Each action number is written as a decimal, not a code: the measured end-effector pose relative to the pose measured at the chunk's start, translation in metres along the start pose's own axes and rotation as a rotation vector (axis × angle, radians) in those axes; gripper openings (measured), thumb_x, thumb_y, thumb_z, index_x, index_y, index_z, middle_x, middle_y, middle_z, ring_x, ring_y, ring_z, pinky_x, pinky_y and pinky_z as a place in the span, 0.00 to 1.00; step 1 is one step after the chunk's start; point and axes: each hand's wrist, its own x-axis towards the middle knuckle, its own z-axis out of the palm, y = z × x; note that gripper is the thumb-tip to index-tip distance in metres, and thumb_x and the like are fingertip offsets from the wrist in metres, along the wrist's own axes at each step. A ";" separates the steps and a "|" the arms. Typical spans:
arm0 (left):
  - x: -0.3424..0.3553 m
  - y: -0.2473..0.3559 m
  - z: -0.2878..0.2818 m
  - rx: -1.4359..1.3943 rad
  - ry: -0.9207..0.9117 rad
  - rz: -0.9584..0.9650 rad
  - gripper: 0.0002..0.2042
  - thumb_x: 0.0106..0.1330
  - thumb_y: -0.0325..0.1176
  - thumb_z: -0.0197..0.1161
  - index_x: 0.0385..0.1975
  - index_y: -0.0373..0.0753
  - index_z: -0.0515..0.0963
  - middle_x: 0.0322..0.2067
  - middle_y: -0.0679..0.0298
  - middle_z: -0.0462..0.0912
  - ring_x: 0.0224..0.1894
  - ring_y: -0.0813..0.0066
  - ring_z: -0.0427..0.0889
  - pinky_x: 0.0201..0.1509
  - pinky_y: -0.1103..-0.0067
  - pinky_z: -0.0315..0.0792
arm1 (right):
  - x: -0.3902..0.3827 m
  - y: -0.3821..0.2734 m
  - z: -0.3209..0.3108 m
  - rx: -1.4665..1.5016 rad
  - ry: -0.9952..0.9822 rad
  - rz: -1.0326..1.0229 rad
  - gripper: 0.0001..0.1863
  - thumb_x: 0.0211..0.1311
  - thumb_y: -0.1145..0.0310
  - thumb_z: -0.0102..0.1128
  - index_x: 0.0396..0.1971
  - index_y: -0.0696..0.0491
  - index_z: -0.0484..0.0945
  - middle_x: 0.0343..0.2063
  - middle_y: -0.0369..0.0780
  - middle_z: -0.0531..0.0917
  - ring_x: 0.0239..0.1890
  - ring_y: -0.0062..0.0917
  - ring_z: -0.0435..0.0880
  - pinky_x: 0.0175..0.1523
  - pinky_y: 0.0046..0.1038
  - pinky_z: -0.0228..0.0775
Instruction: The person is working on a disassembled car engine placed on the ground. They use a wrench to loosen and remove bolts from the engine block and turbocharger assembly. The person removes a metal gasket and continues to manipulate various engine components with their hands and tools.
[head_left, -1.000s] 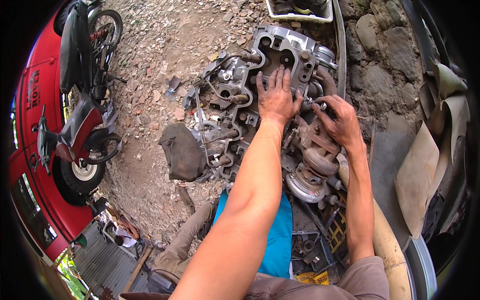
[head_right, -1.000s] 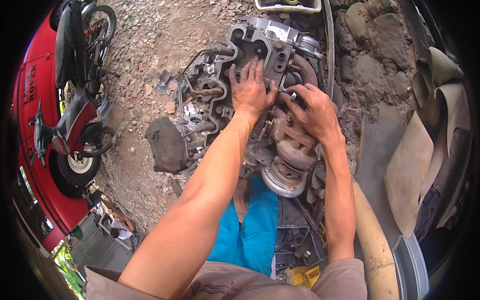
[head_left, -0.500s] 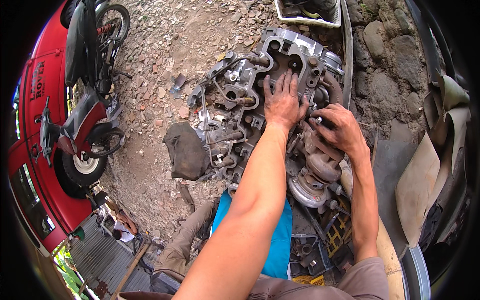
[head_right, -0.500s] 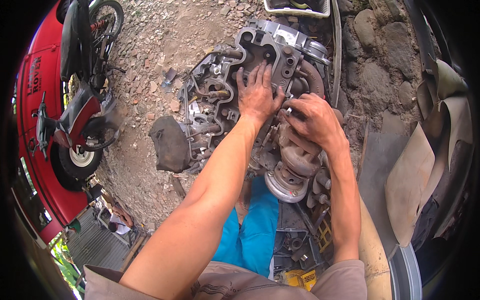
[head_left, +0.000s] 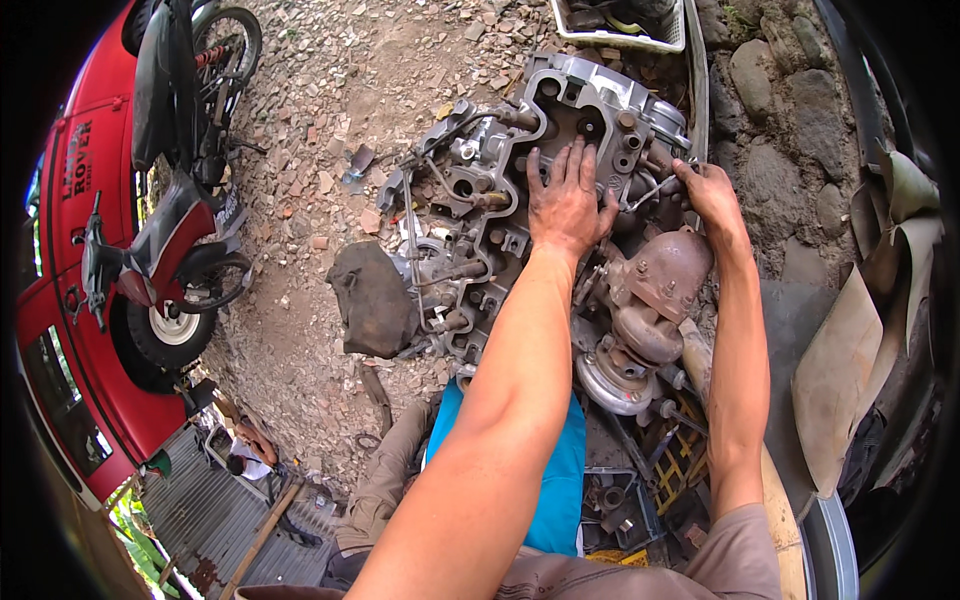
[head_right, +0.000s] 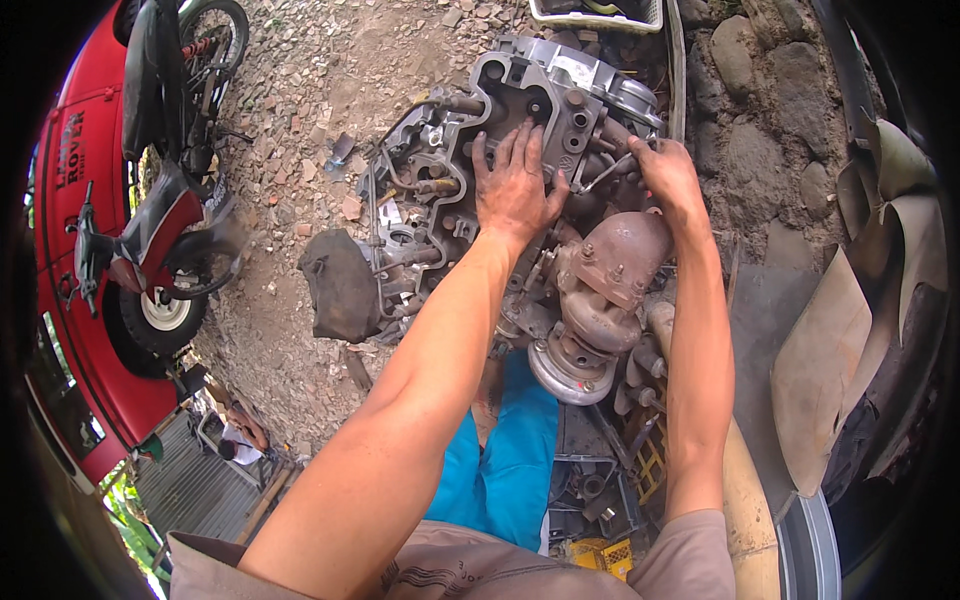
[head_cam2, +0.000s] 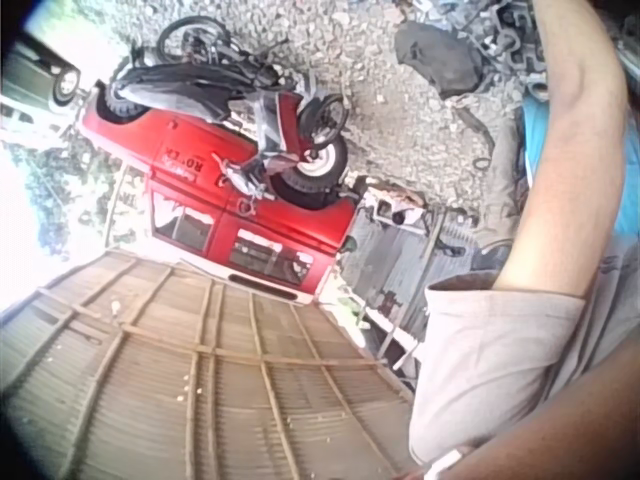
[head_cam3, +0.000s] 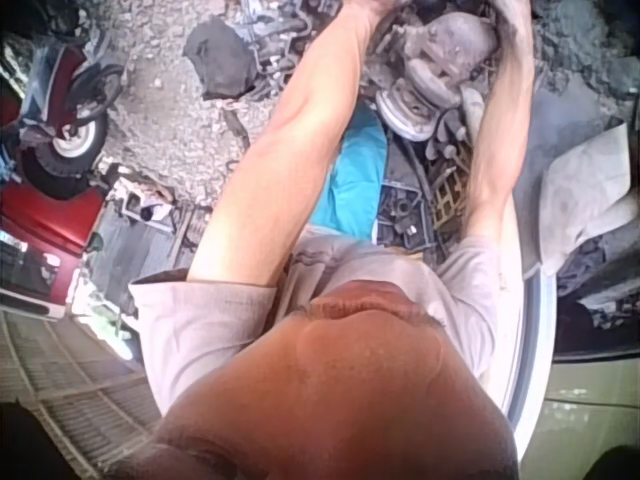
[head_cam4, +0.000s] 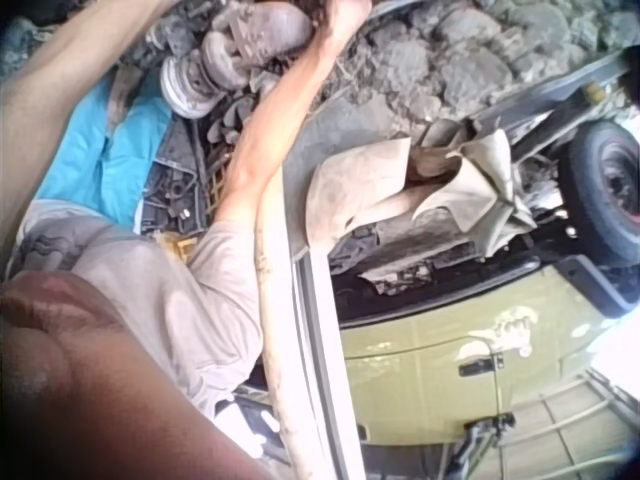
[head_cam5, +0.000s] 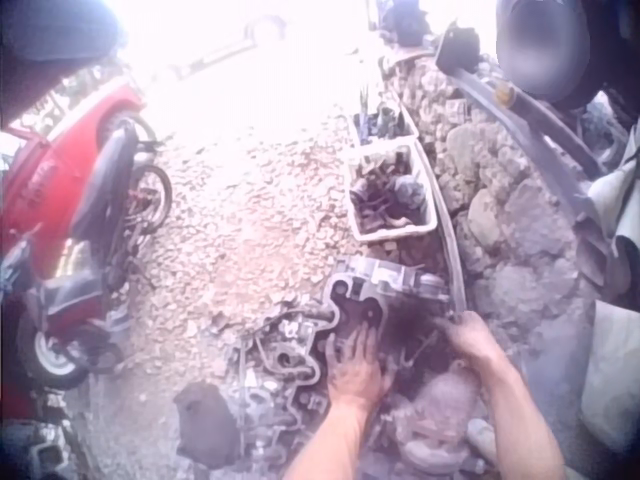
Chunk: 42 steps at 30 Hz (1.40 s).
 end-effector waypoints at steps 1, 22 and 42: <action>0.000 0.000 0.000 -0.002 -0.005 0.002 0.31 0.61 0.47 0.57 0.62 0.36 0.66 0.62 0.57 0.71 0.64 0.63 0.69 0.74 0.51 0.41 | 0.001 0.008 -0.002 0.070 0.006 0.018 0.20 0.68 0.56 0.59 0.33 0.61 0.82 0.23 0.37 0.85 0.23 0.19 0.77 0.30 0.26 0.67; -0.001 -0.001 0.000 -0.001 0.001 -0.008 0.32 0.62 0.48 0.56 0.63 0.36 0.66 0.63 0.56 0.71 0.64 0.64 0.69 0.74 0.51 0.40 | -0.109 -0.022 0.020 -0.354 0.099 -0.890 0.12 0.54 0.73 0.69 0.39 0.58 0.82 0.29 0.46 0.83 0.34 0.40 0.81 0.41 0.36 0.73; -0.001 0.000 0.001 0.012 -0.003 0.000 0.32 0.61 0.48 0.56 0.62 0.36 0.66 0.63 0.57 0.71 0.65 0.65 0.69 0.74 0.51 0.39 | 0.006 -0.004 0.007 0.122 0.002 0.010 0.19 0.66 0.58 0.60 0.33 0.63 0.82 0.23 0.42 0.86 0.25 0.22 0.84 0.32 0.28 0.73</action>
